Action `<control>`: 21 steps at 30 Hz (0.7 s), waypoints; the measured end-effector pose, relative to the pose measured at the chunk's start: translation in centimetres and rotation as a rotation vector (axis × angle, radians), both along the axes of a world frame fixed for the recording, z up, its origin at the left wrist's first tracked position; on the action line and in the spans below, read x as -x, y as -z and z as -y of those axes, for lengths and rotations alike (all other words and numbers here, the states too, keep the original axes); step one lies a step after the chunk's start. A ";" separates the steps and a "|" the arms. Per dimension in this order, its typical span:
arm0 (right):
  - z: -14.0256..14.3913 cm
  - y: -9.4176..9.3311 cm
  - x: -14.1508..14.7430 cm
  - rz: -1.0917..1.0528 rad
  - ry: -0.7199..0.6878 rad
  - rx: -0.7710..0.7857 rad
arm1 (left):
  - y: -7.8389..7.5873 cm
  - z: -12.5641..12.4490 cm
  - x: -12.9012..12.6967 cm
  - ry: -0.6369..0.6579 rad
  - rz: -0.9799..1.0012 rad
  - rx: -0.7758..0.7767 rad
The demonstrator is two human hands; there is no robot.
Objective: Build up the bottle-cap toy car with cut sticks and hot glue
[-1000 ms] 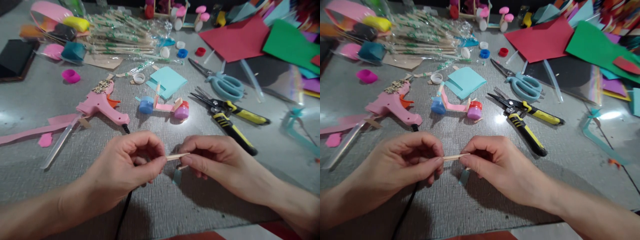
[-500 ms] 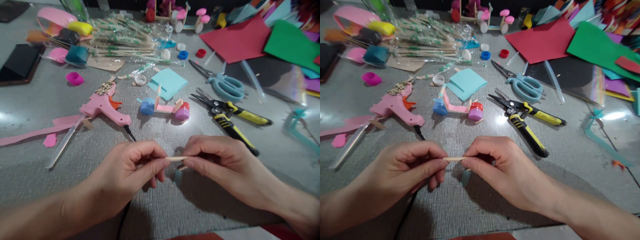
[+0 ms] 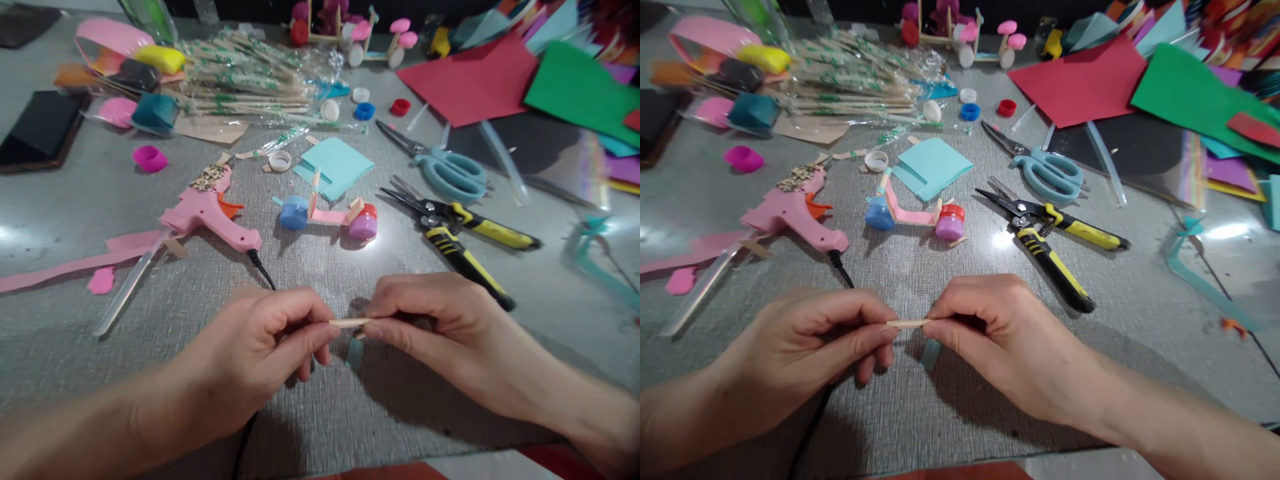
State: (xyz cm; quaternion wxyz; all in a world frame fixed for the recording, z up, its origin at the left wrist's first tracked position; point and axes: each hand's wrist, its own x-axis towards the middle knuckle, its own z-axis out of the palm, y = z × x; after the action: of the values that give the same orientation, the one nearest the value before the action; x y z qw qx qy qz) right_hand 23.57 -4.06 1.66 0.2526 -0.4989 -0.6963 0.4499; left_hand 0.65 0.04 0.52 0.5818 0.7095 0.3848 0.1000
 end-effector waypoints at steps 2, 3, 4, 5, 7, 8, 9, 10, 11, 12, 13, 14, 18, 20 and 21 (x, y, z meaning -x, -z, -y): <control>0.0 0.0 0.0 0.000 -0.005 0.017 | 0.0 0.0 0.0 -0.002 0.007 0.005; 0.0 0.0 -0.1 -0.002 -0.008 0.032 | 0.0 -0.1 0.0 -0.001 0.012 0.008; 0.0 0.0 -0.1 -0.007 -0.009 0.045 | -0.1 -0.1 0.0 0.000 0.019 0.012; 0.0 0.0 -0.2 -0.014 -0.007 0.055 | -0.2 -0.2 0.1 0.006 0.031 0.022; 0.1 0.0 -0.3 -0.024 0.007 0.065 | -0.4 -0.3 0.2 0.007 0.044 0.053; 0.1 0.0 -0.3 -0.028 0.014 0.064 | -0.5 -0.3 0.3 0.000 0.047 0.068; 0.1 0.0 -0.4 -0.027 0.021 0.062 | -0.5 -0.3 0.4 -0.012 0.046 0.081; 0.2 0.1 -0.4 -0.024 0.024 0.059 | -0.6 -0.3 0.4 -0.029 0.046 0.093; 0.2 0.1 -0.5 -0.019 0.027 0.059 | -0.6 -0.3 0.5 -0.048 0.052 0.105; 0.2 0.1 -0.5 -0.015 0.029 0.058 | -0.5 -0.3 0.5 -0.068 0.069 0.122; 0.3 0.1 -0.5 -0.011 0.032 0.059 | -0.4 -0.3 0.5 -0.081 0.091 0.147; 0.3 0.2 -0.5 -0.006 0.035 0.060 | -0.3 -0.3 0.5 -0.092 0.113 0.179; 0.3 0.1 -0.6 0.007 0.033 0.052 | 0.0 -0.2 0.3 -0.125 0.162 0.284; 0.2 0.1 -0.6 0.021 0.026 0.039 | 0.0 -0.2 0.3 -0.130 0.168 0.296; 0.2 0.0 -0.5 0.029 0.021 0.028 | 0.0 -0.1 0.2 -0.129 0.165 0.293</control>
State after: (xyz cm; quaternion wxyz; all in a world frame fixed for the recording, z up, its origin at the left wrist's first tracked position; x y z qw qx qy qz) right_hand 24.09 -4.30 1.61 0.2401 -0.5162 -0.6882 0.4497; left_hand 0.43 0.17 0.54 0.7009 0.5804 0.3909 0.1380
